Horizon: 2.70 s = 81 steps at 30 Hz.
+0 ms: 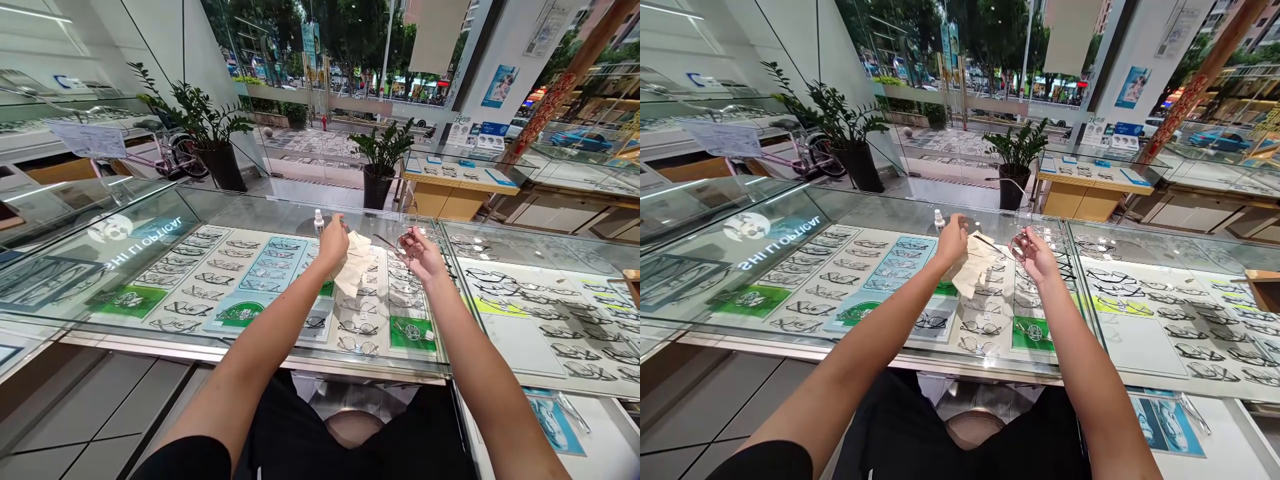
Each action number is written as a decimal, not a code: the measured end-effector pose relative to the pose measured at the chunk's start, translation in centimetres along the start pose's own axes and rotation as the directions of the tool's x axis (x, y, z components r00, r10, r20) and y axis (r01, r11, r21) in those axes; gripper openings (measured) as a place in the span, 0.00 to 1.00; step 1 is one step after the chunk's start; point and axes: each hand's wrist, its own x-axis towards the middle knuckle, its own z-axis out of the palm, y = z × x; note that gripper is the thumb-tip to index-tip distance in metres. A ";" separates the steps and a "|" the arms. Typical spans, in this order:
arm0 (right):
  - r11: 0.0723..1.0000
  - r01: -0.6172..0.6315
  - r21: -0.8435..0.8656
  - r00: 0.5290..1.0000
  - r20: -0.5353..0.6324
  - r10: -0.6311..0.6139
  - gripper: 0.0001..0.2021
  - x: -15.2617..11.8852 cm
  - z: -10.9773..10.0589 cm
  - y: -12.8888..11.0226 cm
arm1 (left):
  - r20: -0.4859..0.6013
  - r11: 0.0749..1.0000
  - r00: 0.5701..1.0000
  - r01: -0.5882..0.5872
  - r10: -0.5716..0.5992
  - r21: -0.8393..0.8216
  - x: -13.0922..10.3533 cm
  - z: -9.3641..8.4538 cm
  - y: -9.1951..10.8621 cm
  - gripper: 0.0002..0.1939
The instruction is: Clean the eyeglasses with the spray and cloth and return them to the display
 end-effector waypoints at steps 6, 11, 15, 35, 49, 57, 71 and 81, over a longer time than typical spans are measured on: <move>1.000 -0.008 0.014 1.000 0.001 0.008 0.09 0.1 0.0 0.1 | 0.409 0.962 0.912 -0.112 0.000 0.250 -0.2 -0.7 -0.4 0.08; 1.000 -0.012 -0.002 1.000 0.006 0.012 0.11 0.2 -0.1 0.3 | 0.486 0.978 0.868 -0.003 -0.100 0.207 -0.4 -0.8 -0.6 0.18; 1.000 -0.013 -0.005 1.000 0.011 0.013 0.11 0.3 -0.2 0.4 | 0.561 0.983 0.811 0.084 -0.164 0.166 -0.5 -1.3 -0.6 0.32; 0.999 -0.019 -0.034 0.999 -0.034 0.018 0.14 0.0 0.2 0.6 | 0.487 0.704 0.863 -0.428 0.134 0.566 -0.1 -0.5 -1.2 0.09; 1.000 -0.017 -0.017 0.999 -0.030 0.016 0.15 -0.2 0.6 0.6 | 0.594 0.804 0.805 -0.342 -0.016 0.486 -0.6 -0.3 -1.0 0.39; 0.999 -0.011 -0.031 1.000 -0.018 0.011 0.13 -0.1 0.5 0.6 | 0.701 0.825 0.708 -0.342 -0.089 0.450 -0.4 -0.5 -2.2 0.57; 0.969 0.230 -0.092 0.953 -0.179 -0.243 0.22 0.0 0.4 -0.7 | 0.275 0.721 0.828 -0.561 0.488 0.407 -6.3 1.6 6.2 0.17; 0.976 0.164 -0.147 0.958 -0.213 -0.193 0.23 -1.0 1.7 1.0 | 0.240 0.567 0.654 -0.748 0.717 0.345 -6.1 0.3 6.6 0.14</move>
